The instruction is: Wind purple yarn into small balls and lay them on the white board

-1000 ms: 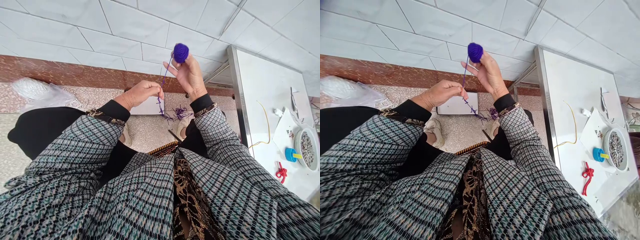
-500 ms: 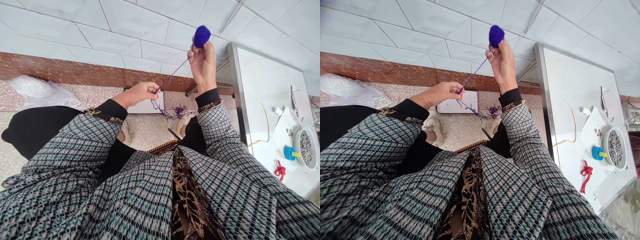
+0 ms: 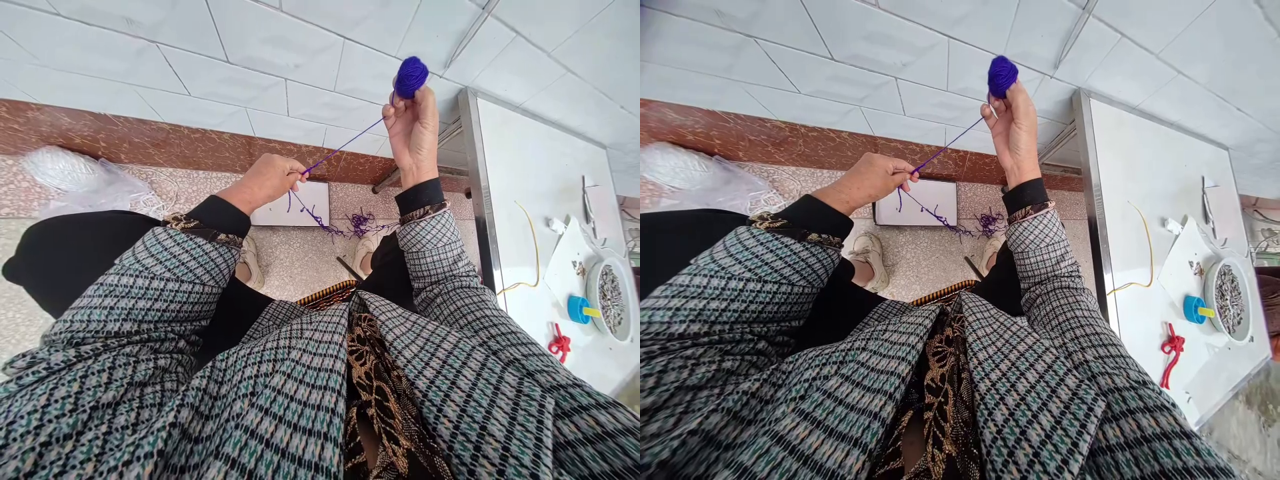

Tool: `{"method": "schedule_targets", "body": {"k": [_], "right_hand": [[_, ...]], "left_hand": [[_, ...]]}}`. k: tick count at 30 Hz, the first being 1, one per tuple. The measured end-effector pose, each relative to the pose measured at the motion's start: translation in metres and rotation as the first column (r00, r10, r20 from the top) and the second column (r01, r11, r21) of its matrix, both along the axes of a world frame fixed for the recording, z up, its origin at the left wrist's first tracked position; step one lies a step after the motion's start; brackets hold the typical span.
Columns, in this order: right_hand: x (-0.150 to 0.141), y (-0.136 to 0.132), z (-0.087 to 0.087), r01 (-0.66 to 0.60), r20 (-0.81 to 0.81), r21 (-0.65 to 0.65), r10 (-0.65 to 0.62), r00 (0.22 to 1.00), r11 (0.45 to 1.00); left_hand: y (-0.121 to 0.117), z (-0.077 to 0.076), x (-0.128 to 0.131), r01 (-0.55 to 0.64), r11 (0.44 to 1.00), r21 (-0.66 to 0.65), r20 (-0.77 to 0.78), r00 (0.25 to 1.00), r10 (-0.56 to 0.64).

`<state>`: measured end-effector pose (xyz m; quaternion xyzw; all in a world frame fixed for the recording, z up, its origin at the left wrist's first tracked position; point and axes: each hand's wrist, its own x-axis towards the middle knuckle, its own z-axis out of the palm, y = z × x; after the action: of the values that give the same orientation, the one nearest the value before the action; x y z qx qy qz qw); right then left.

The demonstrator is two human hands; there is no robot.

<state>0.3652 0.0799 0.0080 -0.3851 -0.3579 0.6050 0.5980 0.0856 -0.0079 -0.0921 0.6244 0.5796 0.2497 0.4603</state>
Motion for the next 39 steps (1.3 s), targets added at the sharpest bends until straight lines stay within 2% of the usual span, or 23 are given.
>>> {"method": "schedule_targets", "body": {"k": [3,6,8,10,12,15,18,23,26,29,33,36,39], "right_hand": [[-0.005,-0.009,-0.001,-0.012,0.049,0.083,0.008,0.999,0.996],[-0.013,-0.021,0.001,-0.033,0.057,0.18,0.023,0.998,0.983],[-0.018,-0.027,0.001,-0.048,0.077,0.196,0.033,0.996,0.979],[-0.021,-0.031,-0.001,-0.059,0.122,0.173,0.038,0.992,0.983],[-0.023,-0.036,-0.008,-0.073,0.156,0.136,0.052,0.986,0.988],[-0.022,-0.049,-0.021,-0.136,0.19,0.049,0.124,0.974,0.989],[-0.019,-0.069,-0.028,-0.173,0.241,-0.063,0.184,0.953,0.983],[-0.016,-0.104,-0.012,-0.19,0.292,-0.171,0.234,0.927,0.967],[-0.022,-0.116,0.001,-0.204,0.296,-0.203,0.258,0.92,0.958],[-0.026,-0.119,0.008,-0.234,0.29,-0.206,0.287,0.913,0.95],[-0.029,-0.112,0.006,-0.229,0.301,-0.177,0.275,0.913,0.957],[-0.033,-0.104,0.002,-0.205,0.298,-0.126,0.234,0.925,0.971],[-0.039,-0.097,0.006,-0.174,0.275,-0.024,0.174,0.945,0.984]], "left_hand": [[0.003,-0.004,-0.004,-0.007,0.998,0.067,-0.162,0.987,0.018],[0.002,0.0,-0.008,0.024,0.99,0.137,-0.263,0.965,0.013],[0.001,0.004,-0.01,0.049,0.99,0.13,-0.349,0.937,-0.001],[0.002,0.005,-0.01,0.061,0.995,0.083,-0.403,0.915,-0.022],[0.006,0.001,-0.011,0.063,0.998,0.016,-0.367,0.929,-0.052],[0.015,-0.011,-0.012,0.097,0.994,-0.051,-0.244,0.964,-0.106],[0.022,-0.023,-0.009,0.159,0.986,-0.052,-0.246,0.955,-0.167],[0.024,-0.025,0.003,0.319,0.947,-0.044,-0.411,0.858,-0.308],[0.026,-0.026,0.009,0.356,0.933,-0.051,-0.468,0.816,-0.338],[0.031,-0.03,0.009,0.36,0.931,-0.058,-0.458,0.819,-0.345],[0.039,-0.033,0.004,0.332,0.943,-0.02,-0.412,0.857,-0.31],[0.039,-0.03,-0.003,0.279,0.96,-0.029,-0.283,0.919,-0.275],[0.028,-0.02,-0.012,0.187,0.982,-0.016,-0.133,0.973,-0.188]]}}
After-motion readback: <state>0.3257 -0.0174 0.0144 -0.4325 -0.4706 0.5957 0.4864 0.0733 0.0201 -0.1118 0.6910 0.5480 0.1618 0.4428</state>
